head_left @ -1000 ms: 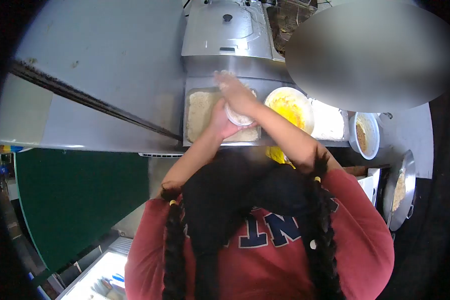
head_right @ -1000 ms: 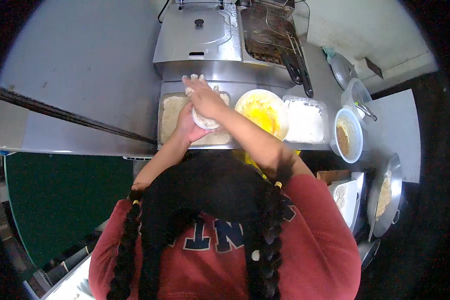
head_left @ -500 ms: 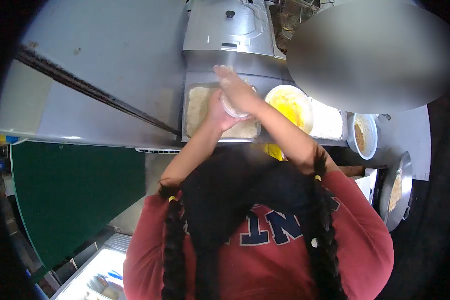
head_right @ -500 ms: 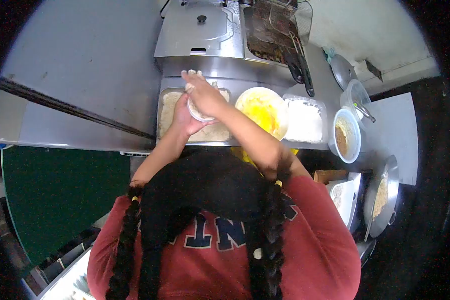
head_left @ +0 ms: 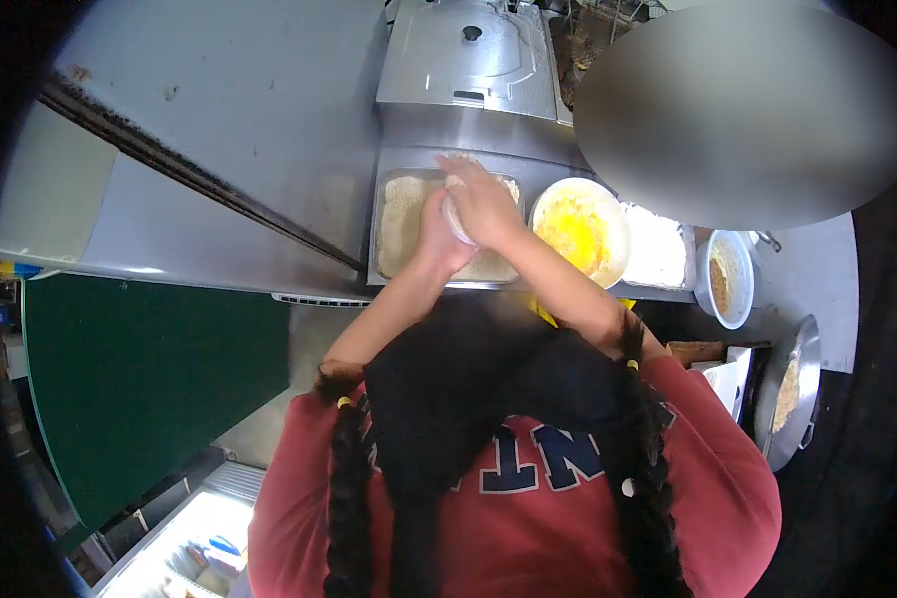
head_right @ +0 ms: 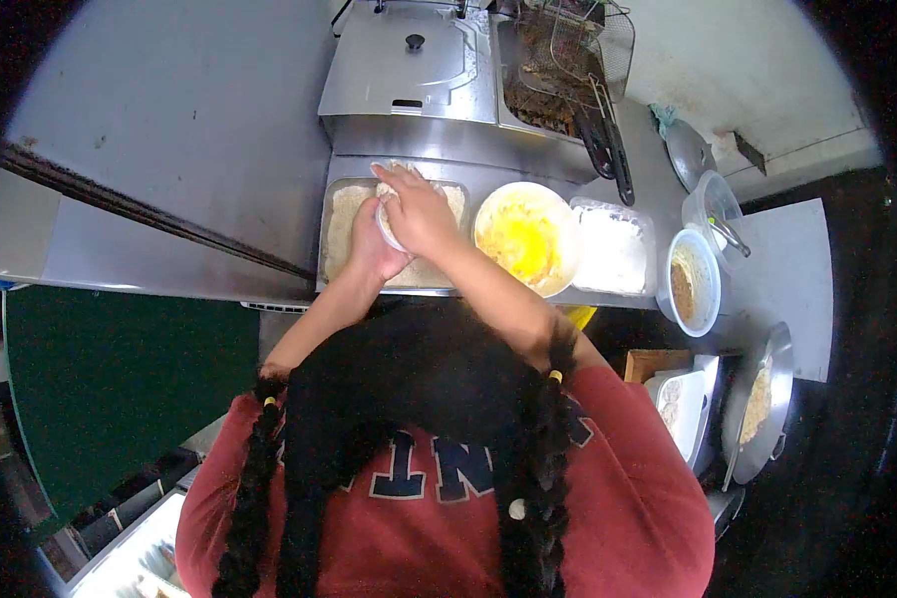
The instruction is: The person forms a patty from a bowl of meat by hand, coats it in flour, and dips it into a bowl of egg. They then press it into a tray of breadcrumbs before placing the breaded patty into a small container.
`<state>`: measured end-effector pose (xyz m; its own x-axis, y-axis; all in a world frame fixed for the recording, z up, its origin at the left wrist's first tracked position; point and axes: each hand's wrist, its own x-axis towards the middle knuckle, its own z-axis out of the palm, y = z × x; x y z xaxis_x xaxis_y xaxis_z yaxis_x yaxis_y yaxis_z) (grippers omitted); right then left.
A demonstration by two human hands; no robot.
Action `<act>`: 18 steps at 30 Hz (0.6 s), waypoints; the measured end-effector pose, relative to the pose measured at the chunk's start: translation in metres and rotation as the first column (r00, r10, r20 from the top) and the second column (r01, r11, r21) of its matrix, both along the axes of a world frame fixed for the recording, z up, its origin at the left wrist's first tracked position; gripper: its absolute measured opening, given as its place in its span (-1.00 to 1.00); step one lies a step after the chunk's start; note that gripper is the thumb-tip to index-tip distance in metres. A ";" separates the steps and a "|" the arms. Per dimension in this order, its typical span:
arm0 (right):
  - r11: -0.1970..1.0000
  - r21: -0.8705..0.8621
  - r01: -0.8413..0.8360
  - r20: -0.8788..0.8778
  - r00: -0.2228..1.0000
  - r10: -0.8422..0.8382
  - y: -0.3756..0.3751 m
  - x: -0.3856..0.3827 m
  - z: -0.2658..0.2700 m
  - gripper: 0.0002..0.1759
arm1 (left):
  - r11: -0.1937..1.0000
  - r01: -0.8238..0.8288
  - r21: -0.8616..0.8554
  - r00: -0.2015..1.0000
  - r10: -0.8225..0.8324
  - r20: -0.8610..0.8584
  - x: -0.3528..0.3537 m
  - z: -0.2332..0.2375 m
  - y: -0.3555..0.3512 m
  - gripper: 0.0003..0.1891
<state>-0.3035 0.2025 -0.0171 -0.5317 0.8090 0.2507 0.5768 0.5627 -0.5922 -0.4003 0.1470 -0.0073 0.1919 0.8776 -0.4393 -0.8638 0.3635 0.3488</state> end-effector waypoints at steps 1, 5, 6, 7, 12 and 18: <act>0.984 -0.176 -0.030 -0.089 0.996 0.015 0.007 0.002 0.006 -0.47 | 1.000 -0.003 0.001 1.000 0.003 -0.001 -0.002 0.003 0.000 -0.34; 0.791 -0.612 0.015 -0.236 0.951 -0.201 0.028 0.007 0.035 -0.51 | 0.996 0.064 0.064 0.996 -0.067 0.057 -0.007 0.007 0.003 -0.35; 0.790 -0.613 0.019 -0.236 0.950 -0.206 0.027 0.007 0.039 -0.51 | 0.995 0.069 0.076 0.992 -0.077 0.099 -0.006 0.008 0.003 -0.35; 0.891 -0.453 0.039 -0.182 0.974 -0.136 0.025 0.004 0.042 -0.50 | 0.994 0.075 0.076 0.992 -0.082 0.097 -0.006 0.009 0.003 -0.35; 0.971 -0.235 0.036 0.043 0.999 -0.026 0.012 0.004 0.020 -0.45 | 0.991 0.123 0.057 0.991 -0.126 0.039 -0.005 -0.010 -0.001 -0.36; 0.881 -0.470 0.050 -0.076 0.992 -0.097 0.030 -0.001 0.010 -0.40 | 0.971 0.213 0.105 0.977 -0.208 -0.053 -0.007 -0.020 0.001 -0.38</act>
